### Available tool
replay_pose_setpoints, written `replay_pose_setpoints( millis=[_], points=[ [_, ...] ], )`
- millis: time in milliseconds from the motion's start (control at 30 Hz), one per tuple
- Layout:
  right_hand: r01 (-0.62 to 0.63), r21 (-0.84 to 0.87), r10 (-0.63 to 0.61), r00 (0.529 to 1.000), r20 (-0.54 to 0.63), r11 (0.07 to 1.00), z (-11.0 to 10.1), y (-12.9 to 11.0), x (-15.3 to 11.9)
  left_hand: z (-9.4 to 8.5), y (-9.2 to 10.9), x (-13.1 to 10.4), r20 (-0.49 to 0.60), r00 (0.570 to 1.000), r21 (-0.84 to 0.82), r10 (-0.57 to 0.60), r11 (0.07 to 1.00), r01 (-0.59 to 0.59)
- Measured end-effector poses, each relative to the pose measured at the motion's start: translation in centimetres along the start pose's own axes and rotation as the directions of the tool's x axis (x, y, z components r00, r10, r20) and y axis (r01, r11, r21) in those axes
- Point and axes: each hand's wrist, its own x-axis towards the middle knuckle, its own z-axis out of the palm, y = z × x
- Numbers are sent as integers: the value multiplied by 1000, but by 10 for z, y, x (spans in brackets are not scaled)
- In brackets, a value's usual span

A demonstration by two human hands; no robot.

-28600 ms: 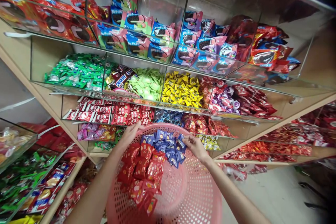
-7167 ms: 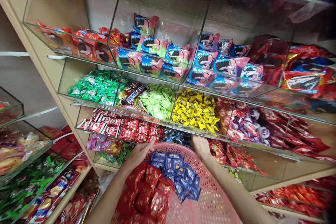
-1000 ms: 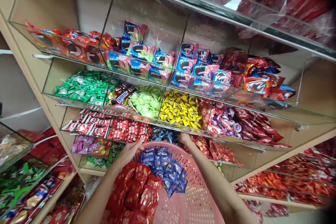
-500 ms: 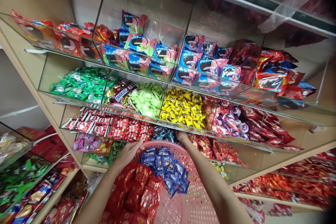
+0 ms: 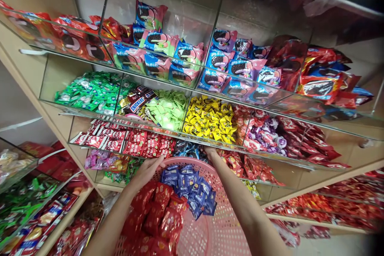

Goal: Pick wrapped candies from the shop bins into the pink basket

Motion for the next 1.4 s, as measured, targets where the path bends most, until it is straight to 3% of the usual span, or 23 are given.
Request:
replay_pose_setpoints(
  millis=[133,333,467,567,700,833,1000,1200,1300,1400],
  points=[
    [-103,247,107,994,-2,963,-6,4,-18,0,0,0,-9,1000,11,-2,1000,2],
    [-76,515,141,986,-89,854,-35,5,-66,-1,-2,1,16,1000,-17,15,1000,-14],
    [-27,798,202,972,-120,602,-58,6,-108,-1,-5,3,21,1000,-28,9,1000,-8],
    [-44,917,278,958,-74,396,-71,6,-142,-1,-4,3,17,1000,-23,5,1000,-5],
    [-171,975,311,943,119,145,-75,-7,-178,-1,-2,2,31,999,-3,20,1000,-20],
    [-337,942,158,929,334,-7,-67,-39,-192,-2,-3,-1,80,995,-7,57,998,-56],
    [-419,904,45,905,423,-86,-41,-87,-188,-2,-4,-4,139,985,-68,99,994,-90],
    [-419,897,106,894,434,-139,-10,-121,-186,-9,-10,-3,176,971,-3,160,987,-162],
    [-419,900,157,887,434,-120,-3,-122,-186,-12,-12,-2,233,952,-2,197,979,-202],
    [-399,917,157,905,395,-3,-1,-118,-183,-14,-13,-1,260,943,-13,209,977,-213]
  ],
)
